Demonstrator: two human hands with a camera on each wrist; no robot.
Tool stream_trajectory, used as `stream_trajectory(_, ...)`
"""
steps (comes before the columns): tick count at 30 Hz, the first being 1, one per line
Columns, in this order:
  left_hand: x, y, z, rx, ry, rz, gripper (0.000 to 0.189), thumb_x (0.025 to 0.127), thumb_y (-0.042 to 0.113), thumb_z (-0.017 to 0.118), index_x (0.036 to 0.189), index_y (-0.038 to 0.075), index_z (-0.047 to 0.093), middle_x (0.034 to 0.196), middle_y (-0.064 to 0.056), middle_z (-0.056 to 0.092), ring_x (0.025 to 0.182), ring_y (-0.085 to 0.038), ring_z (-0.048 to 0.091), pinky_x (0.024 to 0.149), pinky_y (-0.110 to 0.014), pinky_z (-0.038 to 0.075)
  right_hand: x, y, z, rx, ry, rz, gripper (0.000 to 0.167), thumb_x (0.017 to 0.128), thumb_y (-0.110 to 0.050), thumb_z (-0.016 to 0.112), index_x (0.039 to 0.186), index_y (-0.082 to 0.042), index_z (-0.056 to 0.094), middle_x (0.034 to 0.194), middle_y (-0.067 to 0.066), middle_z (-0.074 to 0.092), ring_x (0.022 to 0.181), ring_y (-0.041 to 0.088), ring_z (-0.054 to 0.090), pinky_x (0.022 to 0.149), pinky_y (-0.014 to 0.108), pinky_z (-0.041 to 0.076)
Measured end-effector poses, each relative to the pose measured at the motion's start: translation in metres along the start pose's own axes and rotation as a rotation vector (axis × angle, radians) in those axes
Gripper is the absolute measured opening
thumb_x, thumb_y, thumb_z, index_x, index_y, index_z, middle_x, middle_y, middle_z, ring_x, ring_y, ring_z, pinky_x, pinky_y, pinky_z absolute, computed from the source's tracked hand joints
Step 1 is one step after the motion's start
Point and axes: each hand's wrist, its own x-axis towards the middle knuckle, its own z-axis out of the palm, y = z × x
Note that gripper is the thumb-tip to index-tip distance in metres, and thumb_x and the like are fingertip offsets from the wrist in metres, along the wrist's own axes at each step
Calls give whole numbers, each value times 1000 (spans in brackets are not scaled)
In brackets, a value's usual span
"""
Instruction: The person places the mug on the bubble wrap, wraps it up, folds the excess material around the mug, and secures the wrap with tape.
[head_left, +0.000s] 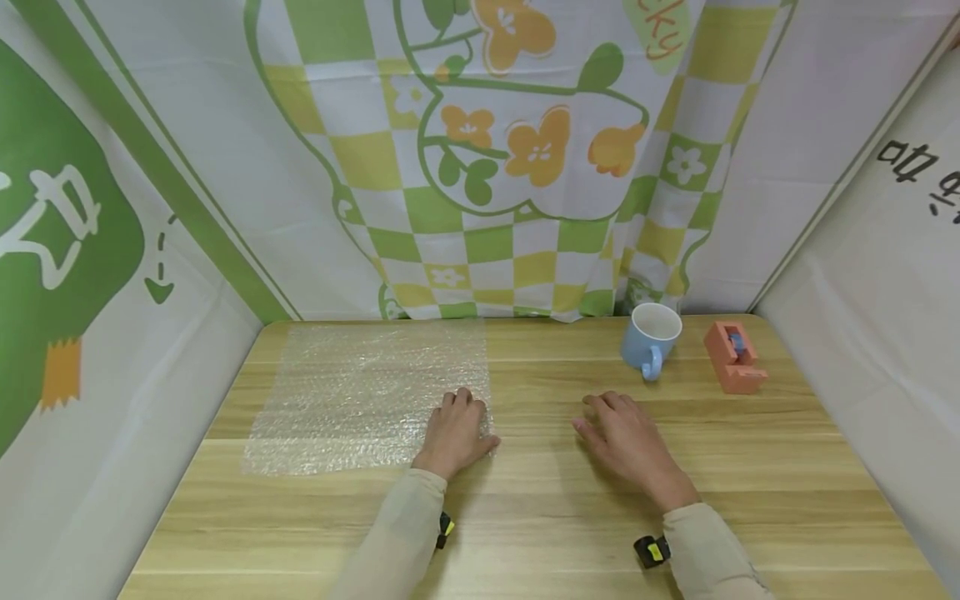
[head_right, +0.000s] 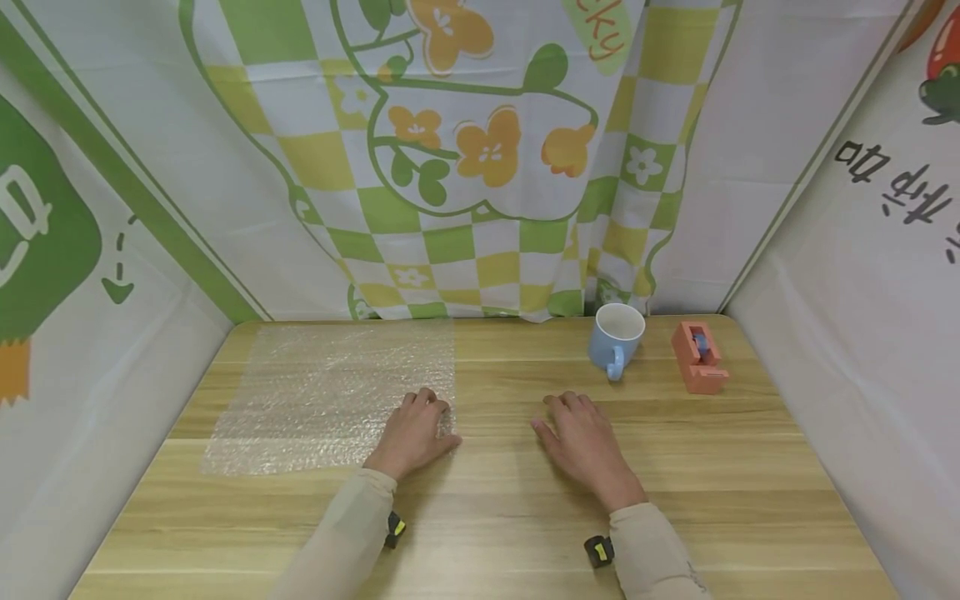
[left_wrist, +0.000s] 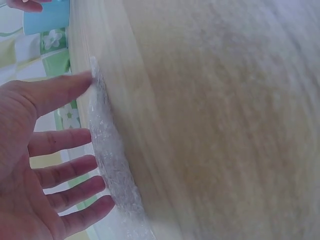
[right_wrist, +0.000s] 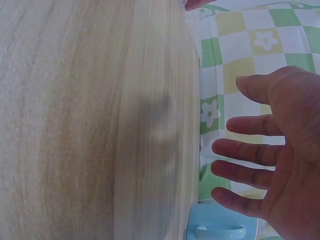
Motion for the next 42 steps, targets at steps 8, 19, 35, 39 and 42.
stream_trajectory(8,3,0,1,-30,63,-11,15,81,17,80,80,5,70,97,-16,61,93,-35,58,74,-49,56,0,-1,-1,-7,1,0,41,99,-29,67,124,3,65,114,21,66,109,40,61,96,57,48)
stream_trajectory(19,5,1,0,-75,119,-45,10,86,10,75,92,2,78,91,-13,62,85,-32,62,65,-48,58,-2,0,-1,-9,-11,-4,39,100,-29,67,123,2,66,115,20,66,108,39,62,96,56,49)
stream_trajectory(35,7,19,3,-175,109,23,15,91,14,73,100,4,79,96,-12,66,88,-31,64,71,-46,58,-7,4,-5,0,1,9,38,99,-26,67,124,3,66,114,20,65,108,39,61,94,56,49)
stream_trajectory(39,7,26,5,-197,99,33,16,91,15,72,101,3,79,98,-12,67,90,-31,65,74,-46,58,-8,5,-5,3,2,14,37,99,-25,68,123,3,67,114,20,66,108,39,61,94,56,49)
stream_trajectory(42,8,31,7,-212,97,45,17,91,15,72,101,3,79,98,-12,67,90,-31,65,73,-45,59,-8,5,-6,5,-4,22,37,99,-25,67,123,3,67,115,21,65,109,40,61,96,57,48)
